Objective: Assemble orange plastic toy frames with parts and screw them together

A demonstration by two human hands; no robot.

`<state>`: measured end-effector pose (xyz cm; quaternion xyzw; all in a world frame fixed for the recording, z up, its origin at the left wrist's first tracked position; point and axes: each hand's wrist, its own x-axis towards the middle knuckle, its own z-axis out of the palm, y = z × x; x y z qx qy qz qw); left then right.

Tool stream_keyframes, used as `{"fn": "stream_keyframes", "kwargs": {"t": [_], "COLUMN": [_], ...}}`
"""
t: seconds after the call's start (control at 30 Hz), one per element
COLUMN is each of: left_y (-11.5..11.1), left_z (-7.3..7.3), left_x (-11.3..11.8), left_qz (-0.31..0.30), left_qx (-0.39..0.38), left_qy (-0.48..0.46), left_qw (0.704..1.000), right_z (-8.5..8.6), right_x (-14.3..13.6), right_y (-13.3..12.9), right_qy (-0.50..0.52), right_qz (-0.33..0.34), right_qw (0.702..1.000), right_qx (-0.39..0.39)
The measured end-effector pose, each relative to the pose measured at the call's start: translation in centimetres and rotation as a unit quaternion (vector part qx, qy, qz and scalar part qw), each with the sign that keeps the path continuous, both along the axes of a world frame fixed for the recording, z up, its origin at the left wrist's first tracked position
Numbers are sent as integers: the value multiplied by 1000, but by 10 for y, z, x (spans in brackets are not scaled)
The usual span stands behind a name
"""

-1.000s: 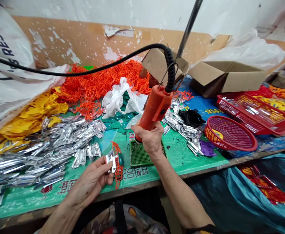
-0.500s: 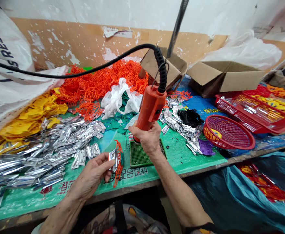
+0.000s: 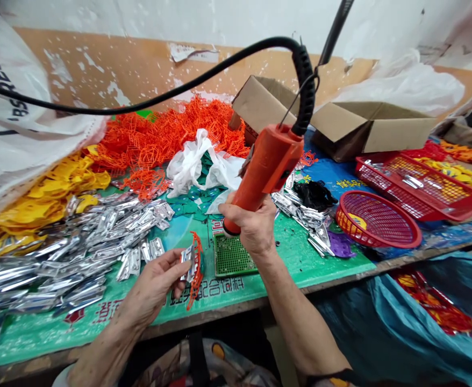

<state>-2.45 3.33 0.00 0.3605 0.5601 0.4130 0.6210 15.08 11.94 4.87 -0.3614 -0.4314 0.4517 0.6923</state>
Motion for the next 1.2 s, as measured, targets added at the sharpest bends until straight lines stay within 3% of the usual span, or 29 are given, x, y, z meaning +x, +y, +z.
{"fn": "stream_keyframes", "kwargs": {"t": [0.1,0.2,0.33,0.43,0.8,1.2], "left_y": [-1,-1,1,3,9,12], "left_z": [3,6,9,10,11,7], "left_x": [3,6,15,22,33,35], "left_qz": [19,5,-12,-41,-92,-85], "left_qx": [16,58,171,224,220,225], "left_qy": [13,82,200,236,238,247], "left_qw": [1000,995,965,945,941,939], "right_z": [5,10,19,26,30,30], "right_x": [0,0,0,-1,1,6], "right_y": [-3,-8,-16,-23,-35,-32], "right_qy": [11,11,4,-6,24,21], "right_qz": [-1,9,38,66,101,85], "right_qw": [1000,1000,999,998,995,996], "right_qx": [-7,-6,3,6,1,9]}}
